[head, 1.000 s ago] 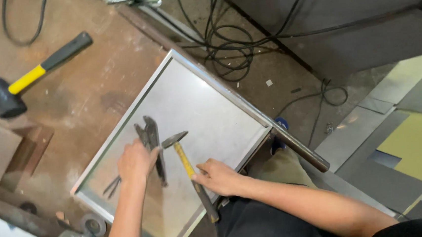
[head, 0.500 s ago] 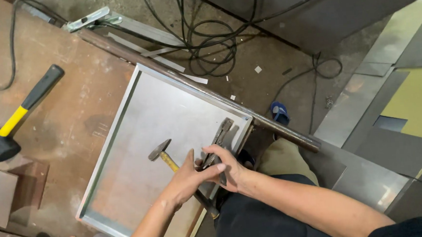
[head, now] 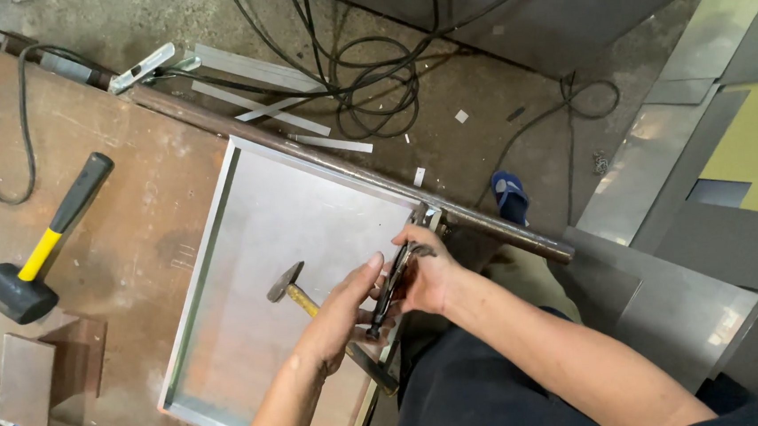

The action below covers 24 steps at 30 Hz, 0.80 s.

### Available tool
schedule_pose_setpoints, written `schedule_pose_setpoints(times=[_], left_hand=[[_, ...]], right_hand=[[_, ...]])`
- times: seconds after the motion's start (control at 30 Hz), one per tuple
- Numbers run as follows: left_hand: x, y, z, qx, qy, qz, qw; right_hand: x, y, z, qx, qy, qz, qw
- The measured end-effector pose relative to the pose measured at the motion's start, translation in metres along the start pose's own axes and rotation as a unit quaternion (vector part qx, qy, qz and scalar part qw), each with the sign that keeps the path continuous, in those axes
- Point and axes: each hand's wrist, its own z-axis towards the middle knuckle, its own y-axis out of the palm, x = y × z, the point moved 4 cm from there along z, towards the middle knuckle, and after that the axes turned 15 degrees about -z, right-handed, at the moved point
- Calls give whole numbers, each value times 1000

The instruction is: The person welds a metal frame panel clamped to a work table, producing sparks and arc flash. Between welds they use locking pliers to reposition the frame, tap it with a hammer, chip at the weld area, and hold the torch to resume welding.

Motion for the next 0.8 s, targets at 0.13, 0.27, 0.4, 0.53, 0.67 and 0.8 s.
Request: schedule_pose_setpoints(times=[0.13, 0.27, 0.4, 0.53, 0.67, 0.8], left_hand=[[-7, 4, 5, 30, -19, 63, 997], [-5, 3, 8, 34, -33, 91, 995], [1, 1, 11, 15, 2, 94, 995], [13, 6, 4, 39, -27, 54, 997], [7, -3, 6, 22, -3, -27, 999], [-1, -8, 10, 33, -17, -64, 997]], right_hand=[[16, -34, 86, -34, -48, -18, 998], [12, -25, 85, -40, -115, -15, 992], [-4, 10, 6, -3, -58, -37, 998], [7, -2, 55, 9, -90, -30, 995], [8, 4, 49, 17, -91, -46, 995], [9, 0, 50, 47, -112, -93, 988]])
